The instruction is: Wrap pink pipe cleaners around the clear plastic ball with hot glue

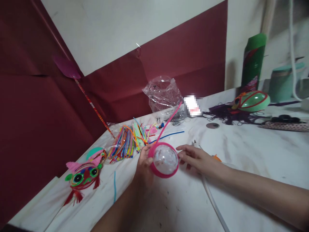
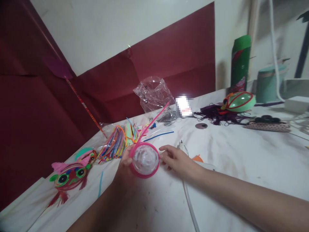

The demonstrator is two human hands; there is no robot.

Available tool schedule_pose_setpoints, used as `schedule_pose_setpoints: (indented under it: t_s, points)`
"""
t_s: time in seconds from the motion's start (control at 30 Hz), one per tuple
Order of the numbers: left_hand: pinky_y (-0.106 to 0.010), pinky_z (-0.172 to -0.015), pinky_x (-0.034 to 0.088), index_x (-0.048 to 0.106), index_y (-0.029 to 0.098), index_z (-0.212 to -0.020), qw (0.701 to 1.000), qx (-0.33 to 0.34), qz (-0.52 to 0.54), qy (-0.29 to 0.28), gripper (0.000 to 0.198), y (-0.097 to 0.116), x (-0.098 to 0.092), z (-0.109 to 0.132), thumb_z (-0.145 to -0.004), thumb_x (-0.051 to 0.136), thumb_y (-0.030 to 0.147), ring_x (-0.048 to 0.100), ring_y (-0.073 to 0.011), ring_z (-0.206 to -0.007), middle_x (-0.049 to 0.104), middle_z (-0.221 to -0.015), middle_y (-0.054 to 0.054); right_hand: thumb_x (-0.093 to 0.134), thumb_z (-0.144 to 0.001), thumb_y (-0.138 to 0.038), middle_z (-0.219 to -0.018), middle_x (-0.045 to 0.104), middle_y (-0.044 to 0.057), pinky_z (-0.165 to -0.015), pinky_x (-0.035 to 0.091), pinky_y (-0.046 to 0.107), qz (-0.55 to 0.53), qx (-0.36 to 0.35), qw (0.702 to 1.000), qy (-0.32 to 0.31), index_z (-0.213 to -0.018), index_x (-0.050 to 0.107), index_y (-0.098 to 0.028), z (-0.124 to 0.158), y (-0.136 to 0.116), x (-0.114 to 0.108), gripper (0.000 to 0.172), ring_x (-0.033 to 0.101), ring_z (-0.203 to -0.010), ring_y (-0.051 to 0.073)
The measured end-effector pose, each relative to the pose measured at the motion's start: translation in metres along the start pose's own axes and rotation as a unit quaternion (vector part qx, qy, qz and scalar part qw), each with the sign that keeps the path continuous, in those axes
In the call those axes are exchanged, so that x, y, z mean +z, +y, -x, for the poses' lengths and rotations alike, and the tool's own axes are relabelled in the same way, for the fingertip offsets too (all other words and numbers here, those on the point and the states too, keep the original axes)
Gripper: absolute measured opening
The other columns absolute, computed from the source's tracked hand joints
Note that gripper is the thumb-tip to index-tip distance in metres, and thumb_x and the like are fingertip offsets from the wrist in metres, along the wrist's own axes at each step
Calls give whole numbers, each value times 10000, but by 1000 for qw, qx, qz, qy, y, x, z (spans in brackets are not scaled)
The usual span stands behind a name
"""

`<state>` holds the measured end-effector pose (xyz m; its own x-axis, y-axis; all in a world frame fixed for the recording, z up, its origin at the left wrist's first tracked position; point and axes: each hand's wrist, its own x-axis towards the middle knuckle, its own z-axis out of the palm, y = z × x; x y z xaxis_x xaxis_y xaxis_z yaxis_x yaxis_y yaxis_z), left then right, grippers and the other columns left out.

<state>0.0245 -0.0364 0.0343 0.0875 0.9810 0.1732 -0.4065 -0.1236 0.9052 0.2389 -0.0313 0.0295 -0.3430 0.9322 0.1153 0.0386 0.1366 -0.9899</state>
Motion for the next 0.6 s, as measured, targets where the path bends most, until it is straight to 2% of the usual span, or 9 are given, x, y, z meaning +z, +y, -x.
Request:
schedule_pose_setpoints:
  t_s: [0.07, 0.13, 0.23, 0.3, 0.37, 0.6]
  points:
    - [-432, -942, 466, 582, 202, -1137, 989, 88, -115, 14, 637, -2, -1, 1, -561, 823, 324, 613, -301, -1031, 659, -1088, -89, 590, -788, -543, -819, 633, 20, -626, 520, 322, 20, -2, 1000, 20, -1109, 548, -194, -1, 2, -1, 476, 615, -685, 163]
    - [-439, -1033, 400, 608, 196, -1122, 964, 159, -214, 15, 618, -5, -2, 1, -549, 830, 257, 558, -317, -1139, 630, -1150, -100, 567, -794, -520, -834, 641, 32, -621, 526, 326, 40, -9, 999, 28, -1109, 555, -197, -1, 4, -1, 451, 625, -702, 173]
    - [-458, -1100, 325, 634, 188, -1116, 918, 234, -320, 8, 591, -8, -4, 2, -552, 810, 194, 495, -338, -1221, 589, -1216, -117, 553, -785, -493, -748, 618, 19, -583, 498, 320, 83, -33, 995, 40, -924, 600, -209, 2, 4, 0, 320, 599, -663, 179]
    - [-465, -1099, 321, 627, 193, -1134, 897, 252, -362, -1, 594, -9, -4, 2, -565, 798, 185, 488, -340, -1220, 577, -1229, -122, 558, -777, -455, -679, 583, 6, -587, 459, 314, 120, -59, 990, 49, -743, 576, -224, 6, 1, 0, 234, 558, -641, 175]
    - [-464, -1093, 325, 616, 199, -1149, 889, 252, -382, -2, 594, -9, -4, 2, -580, 789, 187, 491, -338, -1211, 575, -1224, -122, 555, -778, -410, -662, 581, 5, -607, 427, 312, 153, -82, 983, 49, -672, 553, -232, 11, -3, 0, 207, 533, -646, 175]
    - [-466, -1068, 348, 603, 193, -1160, 881, 251, -399, -13, 567, -12, -6, 1, -613, 751, 211, 511, -332, -1186, 572, -1213, -127, 502, -816, -359, -634, 596, -7, -549, 401, 273, 206, -111, 972, 3, -718, 579, -228, 17, 0, 8, 181, 528, -588, 156]
